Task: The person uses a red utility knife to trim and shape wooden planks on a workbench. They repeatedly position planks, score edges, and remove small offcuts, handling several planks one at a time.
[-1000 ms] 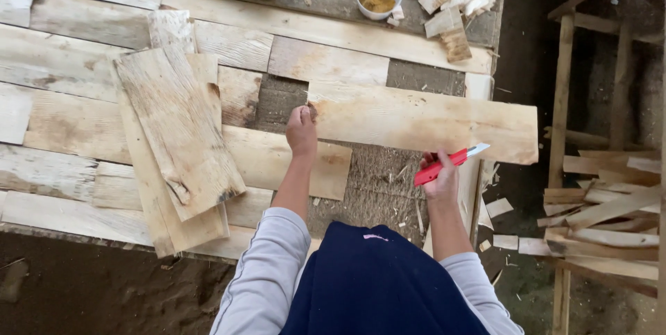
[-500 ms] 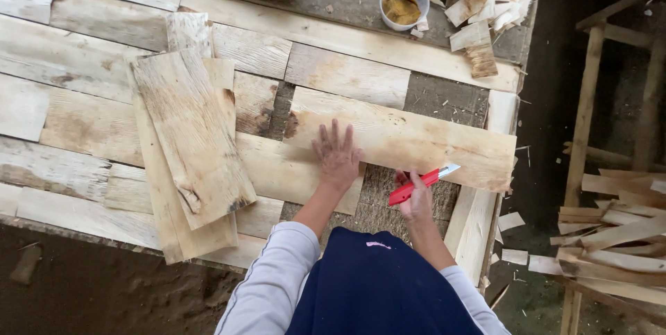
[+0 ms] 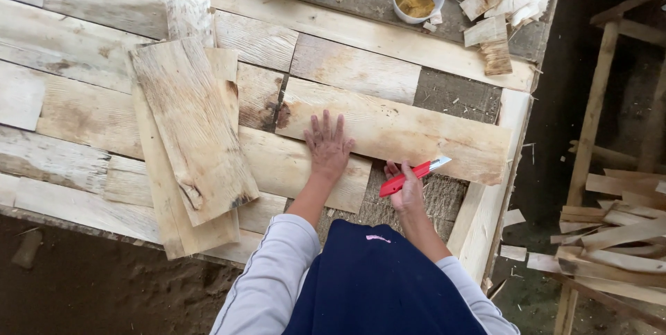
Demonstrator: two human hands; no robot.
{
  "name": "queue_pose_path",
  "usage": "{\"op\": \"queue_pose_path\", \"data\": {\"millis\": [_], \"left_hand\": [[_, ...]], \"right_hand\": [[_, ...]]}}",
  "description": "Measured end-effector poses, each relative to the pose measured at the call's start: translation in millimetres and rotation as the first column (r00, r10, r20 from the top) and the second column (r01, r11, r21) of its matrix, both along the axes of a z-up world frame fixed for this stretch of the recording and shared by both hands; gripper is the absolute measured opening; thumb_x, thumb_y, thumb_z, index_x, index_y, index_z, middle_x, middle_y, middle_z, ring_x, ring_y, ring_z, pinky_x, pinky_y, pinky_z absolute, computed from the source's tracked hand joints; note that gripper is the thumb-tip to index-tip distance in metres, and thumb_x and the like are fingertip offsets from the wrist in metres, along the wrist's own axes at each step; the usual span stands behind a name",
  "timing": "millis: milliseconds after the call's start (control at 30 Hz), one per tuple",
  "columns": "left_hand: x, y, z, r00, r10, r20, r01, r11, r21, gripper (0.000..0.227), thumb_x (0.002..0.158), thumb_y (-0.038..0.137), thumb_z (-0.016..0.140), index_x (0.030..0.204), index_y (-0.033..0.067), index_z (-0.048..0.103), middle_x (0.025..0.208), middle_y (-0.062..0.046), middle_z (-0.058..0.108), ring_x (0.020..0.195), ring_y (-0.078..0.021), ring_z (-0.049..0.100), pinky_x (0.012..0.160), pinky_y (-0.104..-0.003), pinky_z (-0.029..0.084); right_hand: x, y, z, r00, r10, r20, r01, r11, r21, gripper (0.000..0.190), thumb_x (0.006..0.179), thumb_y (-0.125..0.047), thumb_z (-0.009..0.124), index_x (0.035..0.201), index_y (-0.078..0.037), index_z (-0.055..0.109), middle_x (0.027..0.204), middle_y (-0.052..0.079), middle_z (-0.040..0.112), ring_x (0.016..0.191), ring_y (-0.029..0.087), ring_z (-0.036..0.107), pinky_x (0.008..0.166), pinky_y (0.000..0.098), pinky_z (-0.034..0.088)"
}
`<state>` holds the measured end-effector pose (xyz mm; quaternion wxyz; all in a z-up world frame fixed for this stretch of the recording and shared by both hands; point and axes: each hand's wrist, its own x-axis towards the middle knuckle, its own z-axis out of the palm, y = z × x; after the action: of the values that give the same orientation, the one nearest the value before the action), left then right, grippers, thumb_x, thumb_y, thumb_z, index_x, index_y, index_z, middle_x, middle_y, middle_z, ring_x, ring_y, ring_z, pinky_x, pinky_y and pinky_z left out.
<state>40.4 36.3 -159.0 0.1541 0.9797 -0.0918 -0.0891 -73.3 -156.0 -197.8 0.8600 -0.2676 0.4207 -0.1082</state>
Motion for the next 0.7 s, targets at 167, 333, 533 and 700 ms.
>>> {"op": "queue_pose_path", "data": {"millis": [167, 333, 533, 700], "left_hand": [[-0.2, 2.4, -7.2, 0.998, 0.015, 0.063, -0.015, 1.0, 0.0, 0.073, 0.104, 0.059, 0.037, 0.166, 0.0261, 0.019, 0.173, -0.016, 0.001, 0.156, -0.0477, -0.002, 0.12, -0.071, 0.006], [0.6, 2.4, -11.8, 0.994, 0.024, 0.108, -0.027, 0.999, 0.019, 0.073, 0.103, 0.06, 0.039, 0.165, 0.026, 0.021, 0.173, -0.015, 0.005, 0.156, -0.0474, 0.001, 0.119, -0.072, 0.008], [1.9, 1.3, -8.3, 0.998, 0.031, 0.062, -0.034, 0.998, 0.048, 0.071, 0.103, 0.058, 0.039, 0.165, 0.0259, 0.023, 0.173, -0.015, 0.007, 0.157, -0.047, 0.002, 0.119, -0.073, 0.009], [1.4, 1.5, -5.7, 0.999, 0.044, 0.011, -0.044, 0.998, 0.038, 0.07, 0.104, 0.056, 0.037, 0.165, 0.0254, 0.022, 0.173, -0.015, 0.006, 0.157, -0.0471, 0.001, 0.119, -0.074, 0.008]], "right_hand": [[2.8, 3.6, 2.3, 1.0, 0.013, -0.009, -0.013, 1.0, -0.002, 0.029, 0.097, -0.014, 0.071, 0.122, -0.009, 0.057, 0.114, 0.011, 0.071, 0.097, 0.032, 0.076, 0.099, 0.0526, 0.058], [5.5, 1.8, 13.6, 0.999, 0.028, -0.021, -0.028, 1.0, -0.008, 0.027, 0.096, -0.015, 0.072, 0.119, -0.008, 0.059, 0.113, 0.013, 0.072, 0.097, 0.032, 0.076, 0.097, 0.0522, 0.06], [10.3, 6.5, 33.2, 0.994, 0.056, -0.089, -0.057, 0.998, -0.003, 0.018, 0.099, -0.015, 0.068, 0.111, -0.006, 0.059, 0.101, 0.011, 0.072, 0.096, 0.03, 0.077, 0.092, 0.049, 0.061], [12.0, 6.1, 41.4, 0.988, 0.088, -0.123, -0.093, 0.995, -0.032, 0.018, 0.098, -0.017, 0.07, 0.106, -0.003, 0.061, 0.096, 0.01, 0.073, 0.093, 0.029, 0.078, 0.087, 0.0469, 0.063]]}}
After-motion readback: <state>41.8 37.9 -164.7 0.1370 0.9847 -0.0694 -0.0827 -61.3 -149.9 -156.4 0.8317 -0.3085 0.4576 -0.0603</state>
